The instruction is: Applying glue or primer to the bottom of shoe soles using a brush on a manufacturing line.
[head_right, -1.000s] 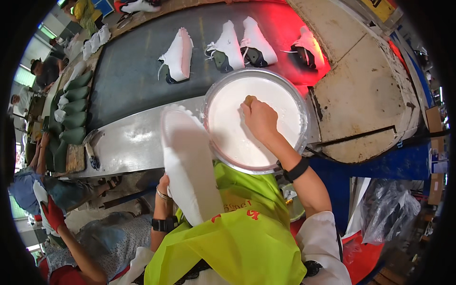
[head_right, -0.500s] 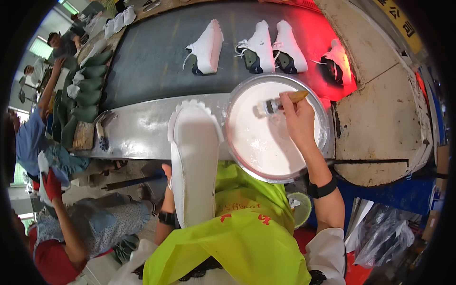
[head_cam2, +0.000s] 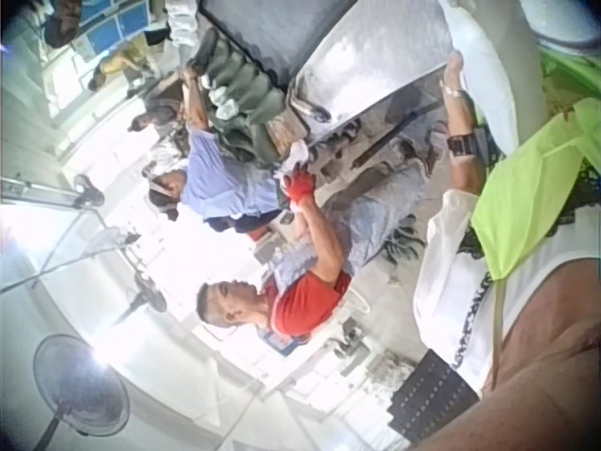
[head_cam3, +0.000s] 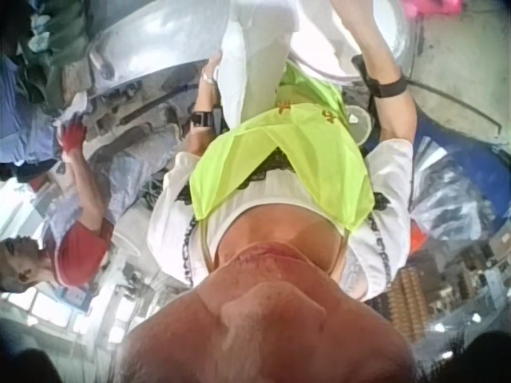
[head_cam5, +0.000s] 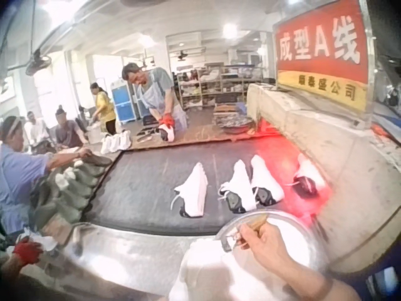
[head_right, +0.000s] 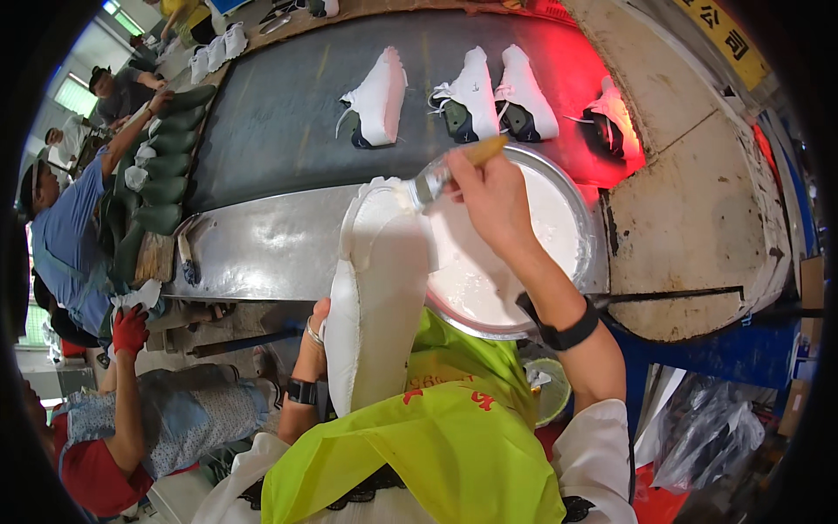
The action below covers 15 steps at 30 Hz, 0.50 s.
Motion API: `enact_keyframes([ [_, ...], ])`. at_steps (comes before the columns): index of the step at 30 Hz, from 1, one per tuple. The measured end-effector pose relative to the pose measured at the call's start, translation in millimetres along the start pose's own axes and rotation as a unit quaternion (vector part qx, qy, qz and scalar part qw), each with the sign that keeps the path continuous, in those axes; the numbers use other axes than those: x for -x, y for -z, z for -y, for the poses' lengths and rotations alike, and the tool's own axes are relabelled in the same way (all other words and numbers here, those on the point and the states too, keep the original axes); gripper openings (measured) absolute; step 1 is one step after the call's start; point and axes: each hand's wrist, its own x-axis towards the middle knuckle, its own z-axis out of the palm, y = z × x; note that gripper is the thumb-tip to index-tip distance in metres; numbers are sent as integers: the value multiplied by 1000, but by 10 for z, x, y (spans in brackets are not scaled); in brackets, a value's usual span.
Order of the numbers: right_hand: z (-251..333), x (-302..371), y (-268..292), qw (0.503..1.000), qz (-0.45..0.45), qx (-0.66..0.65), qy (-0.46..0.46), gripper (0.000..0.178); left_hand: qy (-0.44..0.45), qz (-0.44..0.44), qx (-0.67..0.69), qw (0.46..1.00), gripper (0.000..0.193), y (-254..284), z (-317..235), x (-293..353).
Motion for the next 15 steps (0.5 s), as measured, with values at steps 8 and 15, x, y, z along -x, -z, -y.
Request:
enact_keyframes([
  [8,-40,865,-78,999,33,4,5,22,-8,-16,99,995,85,41,-15,177],
  [15,80,552,-396,960,53,90,258,17,2,-111,5,994,79,-70,-103,235],
])
